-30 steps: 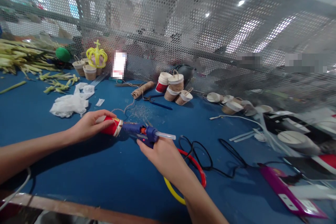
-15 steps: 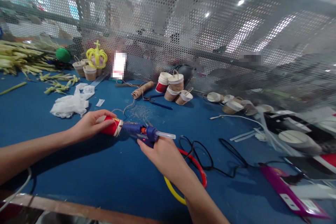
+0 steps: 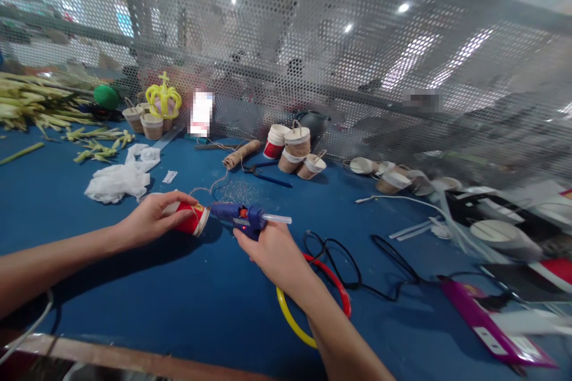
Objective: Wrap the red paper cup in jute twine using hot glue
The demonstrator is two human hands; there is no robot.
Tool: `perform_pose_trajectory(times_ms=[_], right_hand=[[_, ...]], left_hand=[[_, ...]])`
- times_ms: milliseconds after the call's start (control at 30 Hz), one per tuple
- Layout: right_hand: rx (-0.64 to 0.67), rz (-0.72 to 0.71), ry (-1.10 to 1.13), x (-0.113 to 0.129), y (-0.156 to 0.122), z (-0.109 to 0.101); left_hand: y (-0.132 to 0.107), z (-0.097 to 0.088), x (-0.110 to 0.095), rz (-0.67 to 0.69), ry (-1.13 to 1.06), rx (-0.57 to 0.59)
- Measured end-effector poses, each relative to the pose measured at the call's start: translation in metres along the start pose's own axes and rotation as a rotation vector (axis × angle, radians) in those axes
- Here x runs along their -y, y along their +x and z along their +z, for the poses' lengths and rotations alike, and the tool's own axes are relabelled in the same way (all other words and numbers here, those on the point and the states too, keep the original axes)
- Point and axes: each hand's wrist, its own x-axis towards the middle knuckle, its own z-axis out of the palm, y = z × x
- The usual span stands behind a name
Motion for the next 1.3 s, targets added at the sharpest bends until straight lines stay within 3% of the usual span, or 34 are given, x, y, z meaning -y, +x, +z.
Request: perform_pose_trajectory(times_ms=[167, 400, 667, 800, 933, 1000, 1067, 1133, 1167, 1233, 1300], right_hand=[[-0.005, 0.151, 0.197, -0.002, 0.000, -0.001], [-0.278, 0.183, 0.356, -0.034, 0.029, -0.018], [-0.269, 0.270, 0.357, -0.070, 0.061, -0.021], [-0.278, 0.236, 0.272, -0.067, 0.058, -0.025], [-0.307, 0.125, 0.211, -0.045, 0.053, -0.027], [-0.256, 0.073, 0.219, -0.028, 0.049, -0.018], [-0.109, 0.014, 0.285, -0.010, 0.044, -0.002], [0.283, -0.043, 0.590, 0.006, 0.039, 0.016], [0.395, -0.051, 0.722, 0.013, 0.036, 0.024], [0.442, -0.048, 0.924, 0.023, 0.033, 0.035], [0.346, -0.046, 1.027, 0.027, 0.030, 0.040]], left_hand=[[0.002, 0.000, 0.004, -0.064, -0.081, -0.005], [0.006, -0.003, 0.003, -0.208, -0.394, -0.031], [0.003, -0.007, -0.002, -0.174, -0.373, -0.055], [0.000, -0.007, -0.003, -0.146, -0.316, -0.047], [-0.005, -0.005, -0.008, -0.073, -0.241, -0.041], [-0.010, -0.003, -0.012, -0.008, -0.179, -0.032], [-0.016, -0.002, -0.016, 0.126, -0.127, 0.008], [-0.022, 0.000, -0.019, 0.235, -0.074, 0.084], [-0.025, 0.000, -0.019, 0.281, -0.047, 0.123], [-0.027, 0.001, -0.018, 0.319, -0.003, 0.155], [-0.026, 0.002, -0.016, 0.305, -0.001, 0.138]])
